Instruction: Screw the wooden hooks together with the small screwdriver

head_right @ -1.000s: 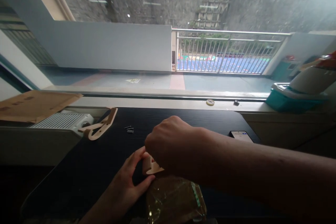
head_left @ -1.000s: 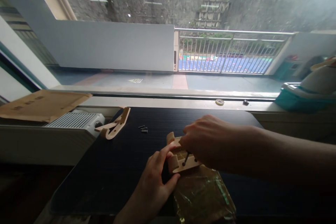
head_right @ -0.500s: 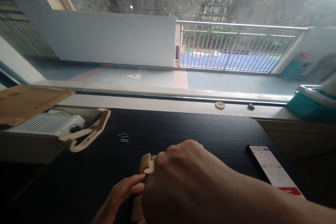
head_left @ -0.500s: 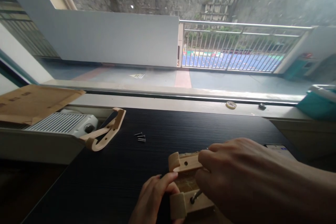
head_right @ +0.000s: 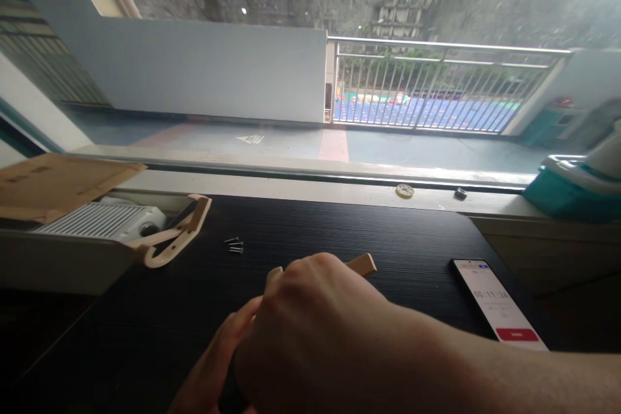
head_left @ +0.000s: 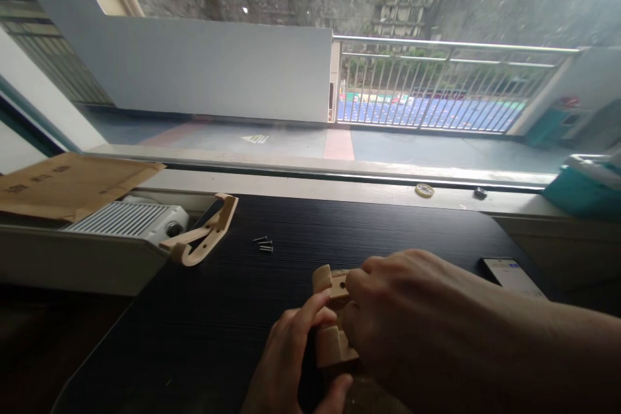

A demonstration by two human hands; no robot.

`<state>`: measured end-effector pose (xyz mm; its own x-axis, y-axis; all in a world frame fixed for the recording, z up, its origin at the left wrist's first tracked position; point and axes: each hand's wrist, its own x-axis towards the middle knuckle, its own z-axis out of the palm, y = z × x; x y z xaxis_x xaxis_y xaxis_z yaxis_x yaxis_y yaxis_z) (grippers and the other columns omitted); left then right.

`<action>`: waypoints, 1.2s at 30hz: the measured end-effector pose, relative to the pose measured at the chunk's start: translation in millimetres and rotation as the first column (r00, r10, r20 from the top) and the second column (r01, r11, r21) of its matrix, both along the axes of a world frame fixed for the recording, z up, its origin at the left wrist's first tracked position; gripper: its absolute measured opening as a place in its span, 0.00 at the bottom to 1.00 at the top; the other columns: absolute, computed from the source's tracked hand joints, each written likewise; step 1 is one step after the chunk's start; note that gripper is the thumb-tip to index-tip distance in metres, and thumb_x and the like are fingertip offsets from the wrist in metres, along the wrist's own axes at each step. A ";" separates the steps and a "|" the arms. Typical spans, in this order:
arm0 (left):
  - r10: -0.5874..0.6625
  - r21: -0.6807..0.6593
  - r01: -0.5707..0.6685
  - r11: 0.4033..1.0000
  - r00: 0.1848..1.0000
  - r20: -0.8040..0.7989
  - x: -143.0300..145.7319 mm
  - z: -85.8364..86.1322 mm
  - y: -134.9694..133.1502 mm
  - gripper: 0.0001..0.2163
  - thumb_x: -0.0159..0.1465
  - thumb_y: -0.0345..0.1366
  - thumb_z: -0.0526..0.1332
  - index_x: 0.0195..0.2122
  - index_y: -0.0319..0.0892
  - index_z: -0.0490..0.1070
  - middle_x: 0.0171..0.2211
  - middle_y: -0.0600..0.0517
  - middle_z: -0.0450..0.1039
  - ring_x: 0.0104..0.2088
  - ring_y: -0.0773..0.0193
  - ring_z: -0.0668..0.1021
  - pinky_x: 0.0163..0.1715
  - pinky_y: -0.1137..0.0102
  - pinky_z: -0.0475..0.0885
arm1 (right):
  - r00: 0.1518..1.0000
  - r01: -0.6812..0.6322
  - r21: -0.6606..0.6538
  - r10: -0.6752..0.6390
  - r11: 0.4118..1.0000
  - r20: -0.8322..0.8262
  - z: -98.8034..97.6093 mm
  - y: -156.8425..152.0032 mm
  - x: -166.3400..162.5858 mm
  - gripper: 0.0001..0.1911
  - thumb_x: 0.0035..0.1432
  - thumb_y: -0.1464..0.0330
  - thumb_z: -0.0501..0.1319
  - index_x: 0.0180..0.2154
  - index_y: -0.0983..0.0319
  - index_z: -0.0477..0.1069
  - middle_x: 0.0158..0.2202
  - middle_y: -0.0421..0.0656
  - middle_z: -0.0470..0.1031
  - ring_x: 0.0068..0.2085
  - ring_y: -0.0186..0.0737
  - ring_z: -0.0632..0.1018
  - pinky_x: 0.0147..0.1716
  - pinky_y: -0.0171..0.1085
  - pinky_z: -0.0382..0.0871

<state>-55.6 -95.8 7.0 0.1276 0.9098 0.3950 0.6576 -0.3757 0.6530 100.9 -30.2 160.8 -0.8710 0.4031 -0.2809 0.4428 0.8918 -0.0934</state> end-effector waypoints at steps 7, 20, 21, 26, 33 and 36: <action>-0.064 0.013 0.065 0.998 0.997 -0.042 19.3 11.0 11.2 0.25 0.53 0.24 0.59 0.52 0.47 0.61 0.34 0.52 0.72 0.38 0.59 0.74 0.44 0.60 0.70 | 0.995 0.036 0.053 -0.041 0.998 0.091 -1.8 -5.9 -6.4 0.05 0.50 0.78 0.61 0.27 0.63 0.72 0.22 0.39 0.72 0.23 0.32 0.70 0.23 0.33 0.58; -0.111 -0.108 0.118 0.987 0.992 0.061 25.8 4.1 24.8 0.05 0.54 0.28 0.60 0.32 0.42 0.65 0.30 0.54 0.70 0.33 0.63 0.73 0.41 0.62 0.68 | 0.969 0.026 0.116 -0.054 0.993 0.240 6.1 -12.9 -18.7 0.09 0.50 0.82 0.59 0.28 0.65 0.74 0.27 0.41 0.74 0.26 0.31 0.68 0.24 0.33 0.56; -0.113 -0.099 0.119 0.988 0.992 0.064 26.2 4.3 25.2 0.07 0.54 0.27 0.60 0.32 0.42 0.65 0.30 0.54 0.70 0.33 0.63 0.73 0.42 0.62 0.68 | 0.964 0.047 0.112 -0.074 0.993 0.257 6.1 -11.6 -18.1 0.09 0.50 0.81 0.58 0.27 0.65 0.74 0.25 0.41 0.73 0.24 0.31 0.68 0.23 0.33 0.55; -0.149 -0.136 0.155 0.979 0.987 0.056 25.1 7.2 26.0 0.12 0.53 0.25 0.60 0.37 0.43 0.64 0.30 0.56 0.71 0.35 0.64 0.73 0.44 0.63 0.67 | 0.937 0.156 0.117 -0.185 0.981 0.296 17.0 -10.6 -13.8 0.05 0.54 0.72 0.60 0.30 0.65 0.74 0.23 0.42 0.72 0.22 0.31 0.67 0.21 0.33 0.54; -0.140 -0.168 0.154 0.974 0.986 0.090 22.1 0.2 27.2 0.14 0.55 0.27 0.60 0.42 0.44 0.65 0.32 0.55 0.72 0.39 0.62 0.73 0.45 0.63 0.67 | 0.929 0.113 0.135 -0.153 0.984 0.336 26.7 -11.1 -10.7 0.04 0.50 0.78 0.60 0.28 0.66 0.73 0.25 0.41 0.72 0.24 0.31 0.68 0.22 0.33 0.53; -0.161 -0.160 0.181 0.971 0.978 0.130 21.8 -4.3 28.3 0.20 0.55 0.27 0.60 0.49 0.46 0.62 0.33 0.55 0.73 0.41 0.62 0.74 0.48 0.62 0.66 | 0.956 0.083 0.122 -0.114 0.989 0.271 18.2 -5.6 -2.3 0.03 0.50 0.76 0.60 0.29 0.66 0.73 0.26 0.41 0.72 0.24 0.30 0.67 0.22 0.33 0.53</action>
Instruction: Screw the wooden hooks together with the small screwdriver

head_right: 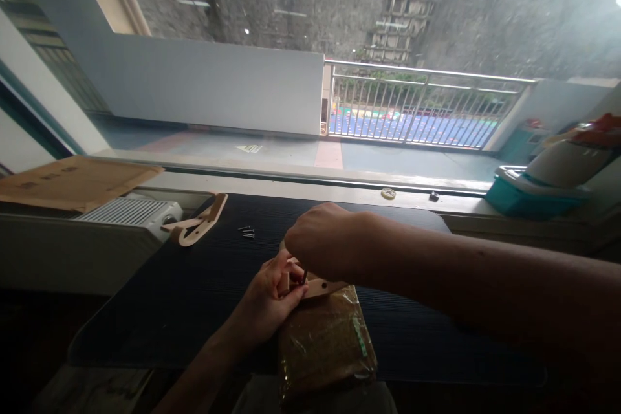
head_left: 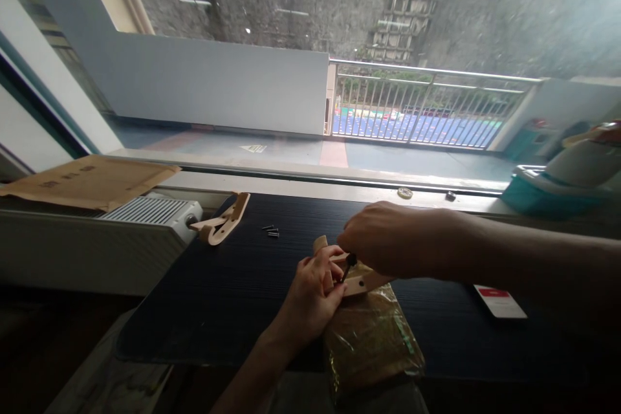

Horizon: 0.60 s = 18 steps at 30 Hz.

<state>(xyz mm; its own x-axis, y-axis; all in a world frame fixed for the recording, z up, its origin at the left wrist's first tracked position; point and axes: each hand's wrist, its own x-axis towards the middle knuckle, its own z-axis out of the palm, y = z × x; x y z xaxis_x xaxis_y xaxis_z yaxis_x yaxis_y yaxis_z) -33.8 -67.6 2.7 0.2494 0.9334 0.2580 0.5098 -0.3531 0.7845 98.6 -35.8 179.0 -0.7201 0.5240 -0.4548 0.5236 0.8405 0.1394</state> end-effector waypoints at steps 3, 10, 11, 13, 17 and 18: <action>-0.024 0.022 0.024 0.999 0.999 0.034 -0.1 -1.2 -0.8 0.22 0.56 0.27 0.59 0.52 0.46 0.61 0.33 0.55 0.74 0.41 0.63 0.74 0.50 0.61 0.65 | 0.999 0.036 -0.001 -0.036 0.999 -0.019 -3.7 -1.4 5.1 0.05 0.51 0.76 0.58 0.29 0.65 0.73 0.23 0.39 0.70 0.23 0.30 0.65 0.22 0.33 0.52; -0.042 -0.058 0.047 0.997 0.995 0.091 0.3 6.2 -3.4 0.22 0.57 0.27 0.59 0.53 0.45 0.60 0.35 0.54 0.75 0.41 0.63 0.76 0.46 0.63 0.69 | 0.997 0.073 0.001 -0.073 0.997 0.003 2.3 -11.4 -2.3 0.07 0.55 0.72 0.58 0.27 0.65 0.72 0.19 0.38 0.66 0.20 0.30 0.63 0.21 0.33 0.52; -0.039 -0.065 0.045 0.997 0.995 0.090 0.3 6.7 -3.5 0.22 0.57 0.27 0.59 0.53 0.44 0.61 0.34 0.53 0.74 0.40 0.63 0.76 0.45 0.64 0.69 | 0.998 0.062 0.014 -0.062 0.998 0.003 2.5 -10.8 -2.9 0.05 0.54 0.72 0.59 0.28 0.64 0.73 0.20 0.39 0.67 0.21 0.31 0.64 0.21 0.33 0.52; -0.027 -0.077 0.034 0.996 0.996 0.089 0.4 7.0 -3.5 0.21 0.57 0.27 0.59 0.52 0.44 0.62 0.35 0.53 0.74 0.39 0.63 0.76 0.44 0.64 0.70 | 1.000 0.013 0.032 -0.013 0.999 -0.001 2.2 -8.7 -3.4 0.03 0.52 0.75 0.60 0.29 0.64 0.72 0.24 0.40 0.71 0.23 0.31 0.66 0.22 0.33 0.53; -0.032 -0.084 0.041 0.996 0.994 0.101 -0.2 4.8 -3.4 0.19 0.57 0.28 0.59 0.50 0.43 0.63 0.36 0.52 0.74 0.39 0.63 0.75 0.43 0.65 0.70 | 0.997 -0.078 0.025 0.079 0.997 -0.010 -1.6 -4.3 -2.2 0.06 0.50 0.80 0.58 0.28 0.66 0.71 0.30 0.43 0.73 0.26 0.30 0.68 0.24 0.33 0.54; -0.031 -0.079 0.039 0.996 0.994 0.100 -0.3 3.8 -3.2 0.19 0.57 0.28 0.59 0.51 0.44 0.63 0.35 0.52 0.74 0.39 0.63 0.75 0.44 0.65 0.70 | 0.995 -0.100 0.018 0.100 0.995 -0.017 -2.8 -3.7 -1.2 0.06 0.50 0.81 0.58 0.28 0.67 0.71 0.30 0.43 0.73 0.27 0.30 0.67 0.25 0.33 0.55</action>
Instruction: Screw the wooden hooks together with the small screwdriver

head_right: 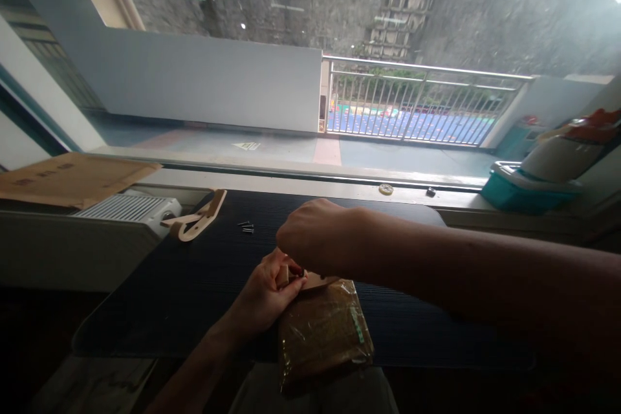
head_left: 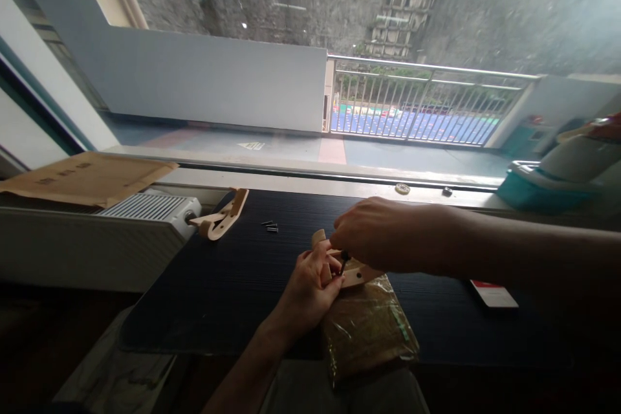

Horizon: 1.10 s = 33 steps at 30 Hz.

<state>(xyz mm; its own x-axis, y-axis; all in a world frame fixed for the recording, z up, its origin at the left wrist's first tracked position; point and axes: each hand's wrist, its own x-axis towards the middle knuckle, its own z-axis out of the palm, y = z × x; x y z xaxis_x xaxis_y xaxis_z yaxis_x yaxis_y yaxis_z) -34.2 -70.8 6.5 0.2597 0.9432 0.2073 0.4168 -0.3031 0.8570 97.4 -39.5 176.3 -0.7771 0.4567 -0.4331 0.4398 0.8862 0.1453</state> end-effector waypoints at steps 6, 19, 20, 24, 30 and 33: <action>-0.014 0.054 0.012 0.998 0.999 0.043 0.0 -6.1 1.4 0.22 0.58 0.27 0.59 0.54 0.45 0.60 0.34 0.54 0.74 0.38 0.65 0.75 0.44 0.66 0.69 | 0.989 0.145 -0.036 -0.145 0.989 -0.015 -1.2 -2.2 9.3 0.06 0.54 0.78 0.55 0.30 0.67 0.71 0.26 0.41 0.70 0.24 0.29 0.64 0.23 0.32 0.53; 0.016 0.043 -0.015 0.999 1.000 -0.020 -0.3 -1.0 -0.6 0.10 0.57 0.30 0.60 0.41 0.43 0.66 0.34 0.53 0.73 0.38 0.64 0.75 0.43 0.66 0.71 | 1.000 0.023 0.018 -0.023 1.000 0.008 -0.1 -1.9 -4.3 0.07 0.52 0.81 0.58 0.30 0.66 0.73 0.32 0.43 0.74 0.30 0.32 0.71 0.27 0.33 0.57; 0.016 0.042 -0.015 0.999 1.000 -0.020 -0.2 -0.8 -0.6 0.11 0.57 0.30 0.59 0.42 0.43 0.65 0.34 0.53 0.73 0.39 0.64 0.75 0.43 0.66 0.71 | 1.000 0.003 0.014 -0.003 1.000 -0.002 -1.7 -1.6 -4.0 0.07 0.52 0.81 0.58 0.30 0.67 0.72 0.32 0.43 0.74 0.30 0.32 0.71 0.28 0.33 0.58; 0.001 0.047 0.000 0.999 1.000 -0.020 0.3 -1.3 -0.3 0.18 0.57 0.29 0.59 0.49 0.44 0.62 0.34 0.53 0.73 0.40 0.63 0.75 0.43 0.65 0.70 | 0.998 0.045 -0.011 -0.046 0.999 -0.040 -5.6 -1.6 -0.8 0.06 0.54 0.79 0.57 0.32 0.67 0.72 0.29 0.42 0.74 0.29 0.31 0.70 0.27 0.33 0.57; -0.017 0.068 0.017 0.998 1.000 -0.005 -0.5 -2.8 0.7 0.22 0.57 0.26 0.58 0.53 0.45 0.60 0.36 0.53 0.74 0.40 0.65 0.75 0.43 0.68 0.70 | 0.978 0.207 0.042 -0.207 0.977 -0.017 1.3 -6.8 -4.0 0.07 0.58 0.71 0.57 0.31 0.66 0.72 0.25 0.43 0.72 0.25 0.32 0.68 0.23 0.33 0.53; -0.009 0.066 0.010 0.998 1.000 -0.017 -1.1 -2.6 1.0 0.19 0.57 0.28 0.59 0.50 0.44 0.63 0.35 0.54 0.74 0.37 0.65 0.75 0.41 0.68 0.71 | 0.988 0.152 0.043 -0.152 0.987 -0.011 2.1 -6.2 -5.1 0.04 0.55 0.72 0.59 0.33 0.65 0.73 0.26 0.42 0.72 0.25 0.33 0.69 0.23 0.34 0.54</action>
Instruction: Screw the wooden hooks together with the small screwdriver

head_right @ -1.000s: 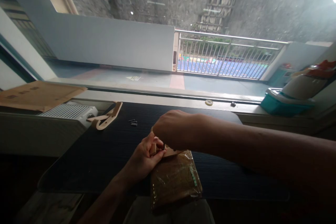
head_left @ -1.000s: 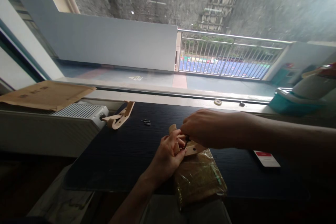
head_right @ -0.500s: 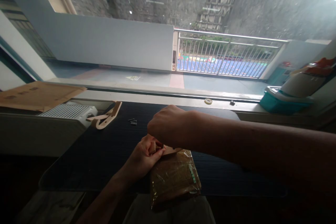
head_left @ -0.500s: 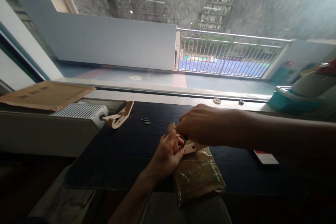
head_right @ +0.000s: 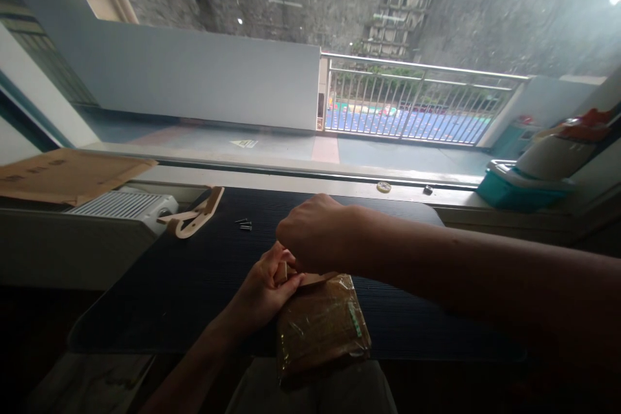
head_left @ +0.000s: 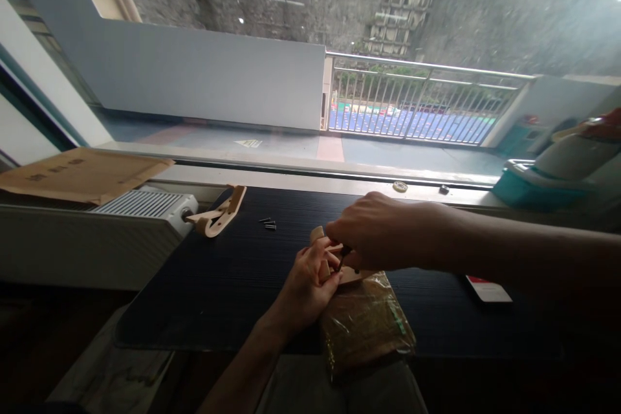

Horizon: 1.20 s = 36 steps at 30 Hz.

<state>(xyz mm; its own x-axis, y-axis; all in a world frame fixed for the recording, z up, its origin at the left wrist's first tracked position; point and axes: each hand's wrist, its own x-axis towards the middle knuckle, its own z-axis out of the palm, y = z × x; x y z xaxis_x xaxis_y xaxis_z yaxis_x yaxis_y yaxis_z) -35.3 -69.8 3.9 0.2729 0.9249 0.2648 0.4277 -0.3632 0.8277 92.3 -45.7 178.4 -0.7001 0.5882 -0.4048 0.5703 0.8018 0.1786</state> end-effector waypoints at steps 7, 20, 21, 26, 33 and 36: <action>0.040 0.013 -0.040 0.999 0.999 -0.019 0.0 -3.6 -0.7 0.09 0.58 0.31 0.59 0.40 0.42 0.65 0.32 0.54 0.72 0.34 0.66 0.74 0.37 0.70 0.71 | 0.983 -0.183 -0.070 0.180 0.981 -0.043 -7.7 6.3 3.1 0.09 0.50 0.81 0.58 0.34 0.68 0.73 0.32 0.45 0.75 0.31 0.33 0.71 0.29 0.34 0.58; -0.037 0.018 0.037 0.999 0.999 0.000 -0.4 -1.3 0.0 0.20 0.59 0.29 0.57 0.52 0.44 0.59 0.35 0.53 0.73 0.36 0.66 0.75 0.39 0.70 0.70 | 0.996 0.058 -0.054 -0.062 0.997 -0.068 -4.2 0.9 3.1 0.06 0.56 0.72 0.58 0.32 0.66 0.73 0.26 0.41 0.71 0.24 0.30 0.65 0.23 0.33 0.53; -0.041 0.017 0.041 0.999 0.999 -0.008 -0.4 -1.1 0.0 0.19 0.59 0.29 0.57 0.52 0.44 0.60 0.35 0.53 0.73 0.36 0.66 0.75 0.40 0.70 0.70 | 0.997 0.053 -0.054 -0.056 0.997 -0.059 -4.1 0.8 2.5 0.06 0.55 0.72 0.58 0.32 0.66 0.73 0.25 0.41 0.71 0.24 0.30 0.65 0.23 0.33 0.53; -0.029 0.040 0.030 0.999 0.999 -0.033 -1.1 -0.9 0.4 0.10 0.58 0.31 0.59 0.42 0.43 0.64 0.34 0.54 0.72 0.37 0.65 0.74 0.40 0.69 0.69 | 0.998 -0.055 -0.032 0.055 0.998 0.012 -3.4 1.6 0.8 0.05 0.51 0.78 0.59 0.31 0.66 0.73 0.29 0.43 0.73 0.25 0.29 0.67 0.23 0.32 0.52; -0.085 0.068 0.087 0.994 0.996 -0.040 -4.1 1.5 -0.6 0.14 0.56 0.29 0.61 0.44 0.44 0.64 0.32 0.55 0.71 0.34 0.67 0.74 0.38 0.70 0.68 | 0.998 -0.022 -0.127 0.015 0.992 -0.054 -5.0 2.3 6.9 0.06 0.53 0.76 0.57 0.32 0.68 0.73 0.30 0.44 0.74 0.28 0.31 0.68 0.25 0.32 0.56; -0.097 0.081 0.101 0.992 0.994 -0.055 -4.5 4.3 -2.1 0.16 0.56 0.29 0.61 0.45 0.45 0.63 0.33 0.55 0.70 0.34 0.67 0.73 0.38 0.70 0.68 | 0.997 0.020 -0.147 -0.030 0.989 -0.069 -6.1 1.6 10.4 0.07 0.53 0.76 0.56 0.32 0.67 0.73 0.29 0.43 0.73 0.26 0.30 0.67 0.23 0.32 0.54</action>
